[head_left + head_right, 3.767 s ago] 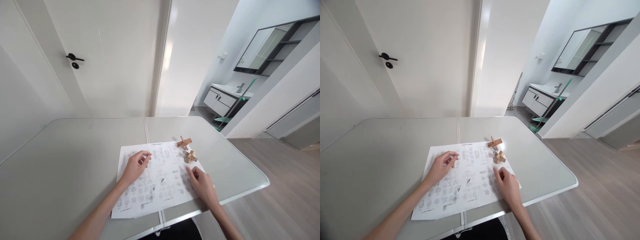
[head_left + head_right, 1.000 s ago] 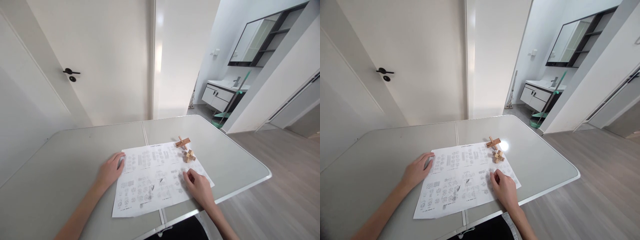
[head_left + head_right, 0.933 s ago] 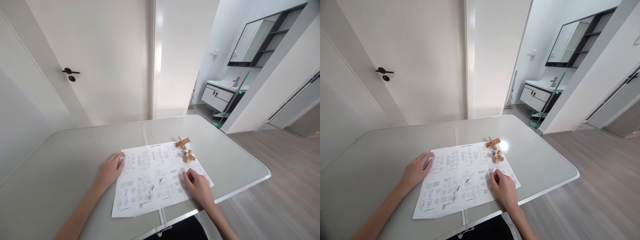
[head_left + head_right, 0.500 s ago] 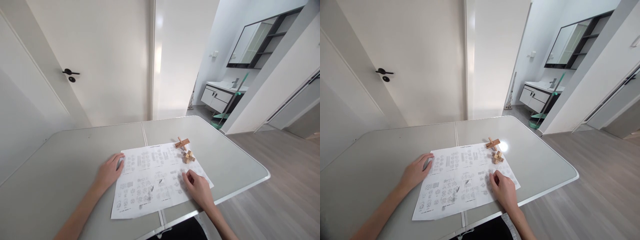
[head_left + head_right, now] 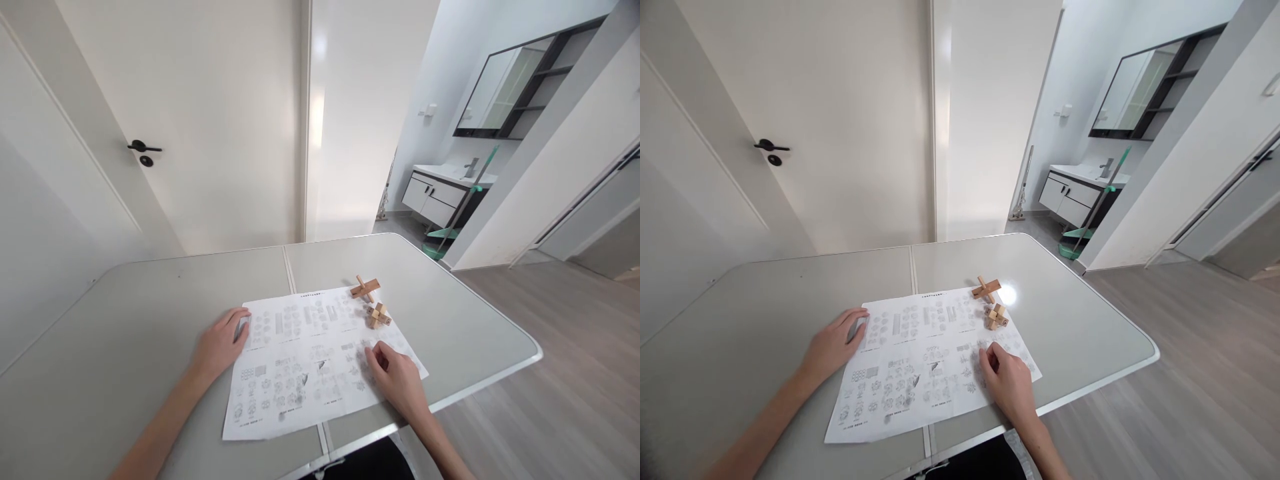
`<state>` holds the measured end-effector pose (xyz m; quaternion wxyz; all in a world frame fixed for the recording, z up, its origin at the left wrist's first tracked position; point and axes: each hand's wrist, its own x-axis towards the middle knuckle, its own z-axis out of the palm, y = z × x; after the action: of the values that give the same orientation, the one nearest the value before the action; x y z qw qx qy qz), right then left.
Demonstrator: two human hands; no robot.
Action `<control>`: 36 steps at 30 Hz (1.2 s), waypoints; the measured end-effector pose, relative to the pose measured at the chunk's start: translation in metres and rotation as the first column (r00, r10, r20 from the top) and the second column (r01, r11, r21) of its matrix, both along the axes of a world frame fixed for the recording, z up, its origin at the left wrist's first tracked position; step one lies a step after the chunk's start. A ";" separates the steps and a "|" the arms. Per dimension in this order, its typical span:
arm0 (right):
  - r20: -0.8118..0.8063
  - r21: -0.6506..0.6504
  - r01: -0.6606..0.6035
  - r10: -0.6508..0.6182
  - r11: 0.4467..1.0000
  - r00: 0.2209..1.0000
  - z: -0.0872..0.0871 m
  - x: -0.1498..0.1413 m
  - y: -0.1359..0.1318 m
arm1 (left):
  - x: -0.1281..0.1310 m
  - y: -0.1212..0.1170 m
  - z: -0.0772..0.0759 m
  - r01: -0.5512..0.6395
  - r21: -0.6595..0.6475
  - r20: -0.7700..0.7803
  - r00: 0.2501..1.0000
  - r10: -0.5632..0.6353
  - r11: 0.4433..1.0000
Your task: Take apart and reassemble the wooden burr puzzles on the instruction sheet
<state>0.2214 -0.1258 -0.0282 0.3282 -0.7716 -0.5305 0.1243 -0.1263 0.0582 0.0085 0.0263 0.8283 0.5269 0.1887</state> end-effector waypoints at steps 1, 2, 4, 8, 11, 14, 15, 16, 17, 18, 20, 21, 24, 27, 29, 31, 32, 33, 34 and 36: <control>0.002 0.002 0.000 0.000 1.000 1.000 0.000 0.000 0.000 | 0.000 0.000 0.000 0.002 -0.001 -0.005 1.000 -0.002 1.000; 0.004 0.005 -0.001 0.001 1.000 1.000 0.000 0.000 0.000 | 0.000 0.000 0.000 0.003 -0.003 -0.009 1.000 -0.003 1.000; 0.006 0.011 -0.001 0.001 1.000 1.000 -0.001 0.000 0.000 | 0.000 0.001 0.000 0.002 -0.008 -0.013 1.000 -0.002 1.000; 0.008 0.015 0.000 0.000 1.000 1.000 -0.001 0.000 0.000 | 0.001 0.000 0.001 0.002 -0.012 -0.018 1.000 -0.002 1.000; 0.011 0.014 0.001 -0.001 1.000 1.000 0.000 0.000 0.000 | 0.000 0.000 0.002 0.001 -0.011 -0.022 1.000 -0.002 1.000; 0.016 0.012 0.000 0.000 1.000 1.000 0.000 0.000 0.000 | 0.000 0.000 0.001 0.010 -0.003 -0.013 1.000 -0.010 1.000; 0.015 0.013 -0.001 0.001 1.000 1.000 0.000 0.000 0.000 | 0.000 0.000 0.001 0.011 0.000 -0.008 1.000 -0.011 1.000; 0.013 0.015 -0.002 0.002 1.000 1.000 0.001 0.000 0.000 | 0.000 0.000 0.001 0.010 0.001 -0.003 1.000 -0.010 1.000; 0.011 0.016 -0.002 0.002 1.000 1.000 0.001 0.000 0.000 | 0.000 0.000 0.001 0.009 0.003 0.002 1.000 -0.009 1.000; 0.009 0.016 -0.002 0.002 1.000 1.000 0.001 0.000 0.000 | 0.000 0.000 0.001 0.011 0.003 0.008 1.000 -0.011 1.000; 0.005 0.016 -0.001 0.001 1.000 1.000 0.001 0.000 0.000 | 0.000 0.000 0.001 0.017 0.002 0.013 1.000 -0.017 1.000; 0.002 0.014 -0.002 0.002 1.000 1.000 0.001 0.000 0.000 | 0.000 -0.001 0.002 0.019 0.000 0.011 1.000 -0.019 1.000; -0.009 0.004 -0.007 0.007 1.000 1.000 0.002 0.000 0.000 | 0.001 -0.001 0.003 0.015 -0.013 -0.012 1.000 -0.015 1.000; -0.010 0.001 -0.008 0.008 1.000 1.000 0.002 0.000 0.000 | 0.001 -0.001 0.002 0.012 -0.012 -0.038 0.999 -0.012 1.000; -0.013 0.001 -0.006 0.006 1.000 1.000 0.002 0.000 0.000 | 0.001 -0.001 0.001 0.010 -0.002 -0.043 0.999 -0.010 1.000; -0.017 0.000 -0.007 0.007 1.000 1.000 0.002 0.000 0.000 | 0.000 -0.001 0.001 0.012 0.005 -0.040 0.999 -0.012 1.000; -0.017 0.001 -0.007 0.007 1.000 1.000 0.002 0.000 0.000 | 0.000 -0.001 0.001 0.015 0.007 -0.037 0.999 -0.015 1.000; -0.017 0.003 -0.007 0.008 1.000 1.000 0.002 0.000 0.000 | 0.000 -0.001 0.001 0.020 0.009 -0.033 0.999 -0.019 1.000; -0.017 0.005 -0.008 0.008 1.000 1.000 0.002 0.000 0.000 | 0.000 -0.001 0.001 0.022 0.011 -0.028 0.999 -0.022 1.000; -0.018 0.003 -0.005 0.005 1.000 1.000 0.002 0.000 0.000 | 0.000 -0.002 0.002 0.026 0.010 -0.017 1.000 -0.026 1.000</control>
<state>0.2215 -0.1258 -0.0264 0.3338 -0.7686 -0.5296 0.1316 -0.1261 0.0566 0.0105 0.0203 0.8368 0.5152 0.1841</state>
